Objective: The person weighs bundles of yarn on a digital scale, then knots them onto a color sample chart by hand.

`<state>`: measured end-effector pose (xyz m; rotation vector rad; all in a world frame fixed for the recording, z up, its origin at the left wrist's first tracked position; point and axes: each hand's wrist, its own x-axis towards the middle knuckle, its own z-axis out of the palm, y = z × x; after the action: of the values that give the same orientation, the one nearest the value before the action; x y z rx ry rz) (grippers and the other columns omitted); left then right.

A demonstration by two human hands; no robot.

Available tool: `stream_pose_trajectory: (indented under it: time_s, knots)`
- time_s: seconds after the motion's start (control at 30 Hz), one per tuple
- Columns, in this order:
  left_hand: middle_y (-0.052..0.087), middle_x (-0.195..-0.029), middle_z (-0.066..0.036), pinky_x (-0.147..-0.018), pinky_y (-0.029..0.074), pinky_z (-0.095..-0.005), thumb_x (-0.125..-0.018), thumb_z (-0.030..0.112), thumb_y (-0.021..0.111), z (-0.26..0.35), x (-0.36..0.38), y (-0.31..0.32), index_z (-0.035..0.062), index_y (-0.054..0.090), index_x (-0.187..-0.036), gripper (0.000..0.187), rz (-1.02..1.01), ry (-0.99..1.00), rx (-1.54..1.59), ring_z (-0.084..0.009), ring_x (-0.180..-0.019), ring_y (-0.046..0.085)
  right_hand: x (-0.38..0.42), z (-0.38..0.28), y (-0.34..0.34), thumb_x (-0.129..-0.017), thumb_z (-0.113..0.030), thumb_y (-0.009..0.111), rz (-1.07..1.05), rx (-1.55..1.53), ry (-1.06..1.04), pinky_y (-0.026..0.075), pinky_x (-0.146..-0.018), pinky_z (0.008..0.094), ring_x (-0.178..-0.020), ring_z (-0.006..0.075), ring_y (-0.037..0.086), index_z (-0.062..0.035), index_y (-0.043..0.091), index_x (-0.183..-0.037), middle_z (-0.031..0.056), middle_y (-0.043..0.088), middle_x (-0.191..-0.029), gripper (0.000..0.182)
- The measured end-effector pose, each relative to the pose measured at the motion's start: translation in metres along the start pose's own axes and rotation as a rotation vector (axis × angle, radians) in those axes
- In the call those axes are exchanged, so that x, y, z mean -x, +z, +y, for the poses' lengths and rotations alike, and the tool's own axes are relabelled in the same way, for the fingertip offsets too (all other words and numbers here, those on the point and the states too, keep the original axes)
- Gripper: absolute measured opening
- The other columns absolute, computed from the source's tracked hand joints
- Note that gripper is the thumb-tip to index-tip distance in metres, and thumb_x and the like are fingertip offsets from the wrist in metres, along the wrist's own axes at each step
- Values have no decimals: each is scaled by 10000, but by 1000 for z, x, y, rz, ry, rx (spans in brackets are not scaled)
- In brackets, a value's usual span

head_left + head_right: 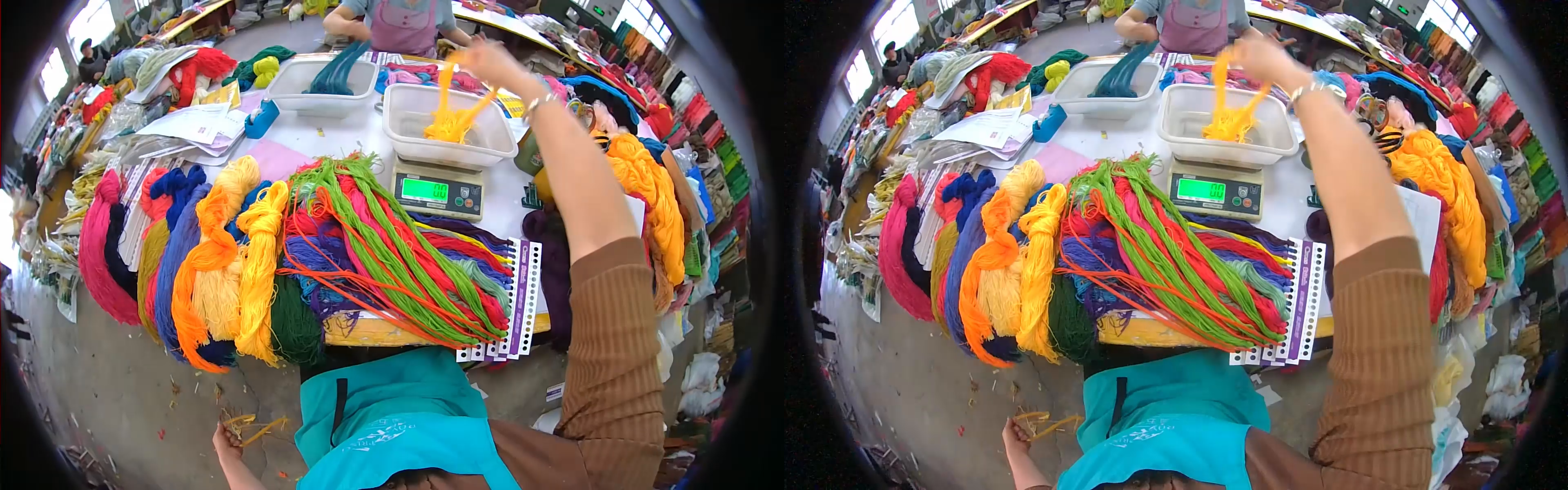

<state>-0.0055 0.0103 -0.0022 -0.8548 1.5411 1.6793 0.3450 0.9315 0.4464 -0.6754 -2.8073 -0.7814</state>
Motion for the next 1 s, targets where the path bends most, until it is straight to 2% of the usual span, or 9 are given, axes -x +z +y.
stream_pose_trajectory:
  time_s: [0.03,0.07,0.17,0.2,0.27,0.37,0.53,0.73,1.0]
  knots:
    - [351,-533,71,-350,209,-252,-1027,338,516,-1,-2,2,162,529,-806,284,-80,-40,-61,-76,-388,269,24,-34,1,-885,-311,580,-236,-237,377,554,-778,450,-928,316,681,-97,697,-969,142,707,-995,257]
    - [351,-533,71,-350,209,-252,-1027,338,516,-4,-1,10,162,529,-806,284,-82,-38,-64,-76,-388,269,42,-50,17,-854,-293,613,-276,-218,446,539,-864,473,-1023,322,677,-137,731,-1052,154,705,-1050,279]
    - [411,-547,65,-342,278,-237,-1024,302,516,-13,4,37,163,531,-791,271,62,100,-114,-71,-405,356,85,-90,29,-862,-264,613,-20,-209,510,528,-784,481,-978,312,677,-95,711,-932,122,711,-991,207]
    - [423,-558,55,-347,286,-241,-1019,290,522,-13,6,42,156,539,-797,260,5,103,-155,-75,-412,369,96,-101,29,-862,-264,613,-21,-210,515,528,-784,481,-978,312,677,-95,711,-932,122,711,-991,207]
    - [435,-569,45,-352,294,-245,-1015,279,528,-11,10,52,149,547,-802,250,-56,106,-199,-79,-420,382,117,-117,27,-852,-229,662,267,-244,391,508,-817,446,-985,300,647,-86,687,-906,98,699,-947,155]
    - [433,-570,46,-359,256,-253,-1014,312,549,-7,18,60,147,552,-818,256,-102,68,-357,-89,-406,357,144,-138,22,-815,-181,699,367,-232,260,490,-874,410,-1044,270,613,-85,696,-929,62,681,-977,149]
    - [467,-588,37,-376,289,-248,-1002,294,574,-4,40,87,133,562,-826,239,-202,66,-378,-87,-425,395,168,-156,7,-785,-134,729,403,-347,324,473,-923,414,-1135,295,580,-71,673,-1090,92,645,-1123,317]
    - [486,-619,18,-422,335,-238,-998,296,583,-17,52,119,102,571,-843,249,-212,190,-349,-78,-477,444,172,-148,14,-797,-151,730,451,-366,421,477,-929,422,-1109,322,582,-73,600,-1193,122,639,-1142,424]
    - [442,-578,46,-404,298,-235,-988,292,597,-14,76,130,132,559,-875,199,-246,115,-443,-77,-445,389,156,-141,17,-789,-169,742,452,-411,399,471,-970,418,-1138,333,568,-69,582,-1224,137,626,-1190,475]
